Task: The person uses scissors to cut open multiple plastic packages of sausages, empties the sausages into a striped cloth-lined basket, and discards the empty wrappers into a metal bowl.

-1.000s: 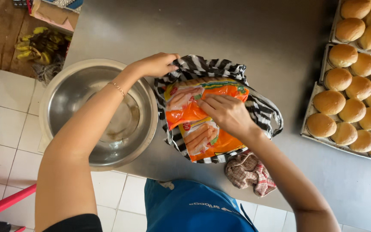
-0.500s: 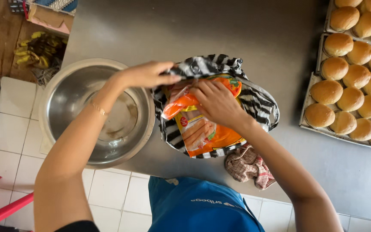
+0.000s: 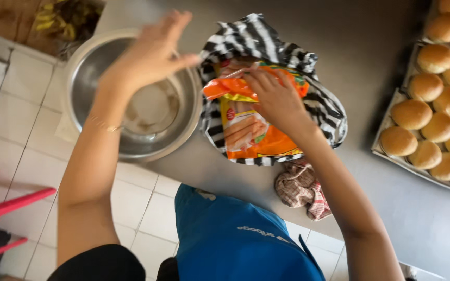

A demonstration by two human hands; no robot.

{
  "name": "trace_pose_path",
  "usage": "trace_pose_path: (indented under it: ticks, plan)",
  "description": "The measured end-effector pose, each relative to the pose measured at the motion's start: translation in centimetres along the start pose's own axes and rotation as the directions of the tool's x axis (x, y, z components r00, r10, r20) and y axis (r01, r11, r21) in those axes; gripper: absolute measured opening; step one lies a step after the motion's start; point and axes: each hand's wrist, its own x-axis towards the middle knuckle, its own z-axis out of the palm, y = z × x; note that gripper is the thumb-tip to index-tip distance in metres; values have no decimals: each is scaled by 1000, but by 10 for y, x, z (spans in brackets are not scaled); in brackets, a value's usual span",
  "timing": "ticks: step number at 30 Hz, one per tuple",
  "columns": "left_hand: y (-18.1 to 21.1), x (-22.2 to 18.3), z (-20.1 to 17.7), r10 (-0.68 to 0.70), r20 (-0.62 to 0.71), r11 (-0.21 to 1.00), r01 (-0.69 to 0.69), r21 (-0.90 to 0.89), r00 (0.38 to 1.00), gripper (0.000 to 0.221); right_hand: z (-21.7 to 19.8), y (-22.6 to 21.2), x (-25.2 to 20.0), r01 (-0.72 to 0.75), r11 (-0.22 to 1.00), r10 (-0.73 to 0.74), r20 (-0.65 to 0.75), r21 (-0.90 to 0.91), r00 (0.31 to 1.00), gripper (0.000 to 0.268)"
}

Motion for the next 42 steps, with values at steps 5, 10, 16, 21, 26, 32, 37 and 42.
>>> trace_pose_path:
  ticks: [5,10,16,21,26,32,37,42]
  plan:
    - [-121,-114,37,13,-795,996,59,61,606,37,-99,-27,17,-55,863,141,-133,503,981,44]
    - [-179,-137,119,-589,-563,751,135,-646,579,72,-61,-104,47,-193,815,230,0,547,973,27]
    - [-169,-114,160,-749,-558,454,-337,-825,357,55,-28,-149,71,-544,214,407,432,811,804,88]
    - [-84,-146,98,-815,-504,377,-401,-835,286,64,-22,-155,70,-318,-59,619,284,946,732,76]
    - [-48,-122,73,-597,-623,428,-457,-780,505,49,-86,-79,32,-221,8,795,128,975,593,72]
    - [-82,27,83,-159,-677,535,-514,-671,719,40,-139,29,-18,-81,424,754,-302,902,584,64]
    - [-46,114,66,140,-273,950,-206,-233,952,59,-103,88,-75,-149,512,745,-352,846,566,74]
    - [-45,174,78,214,-236,976,-218,9,948,14,-83,110,-91,-352,574,771,-343,740,537,67]
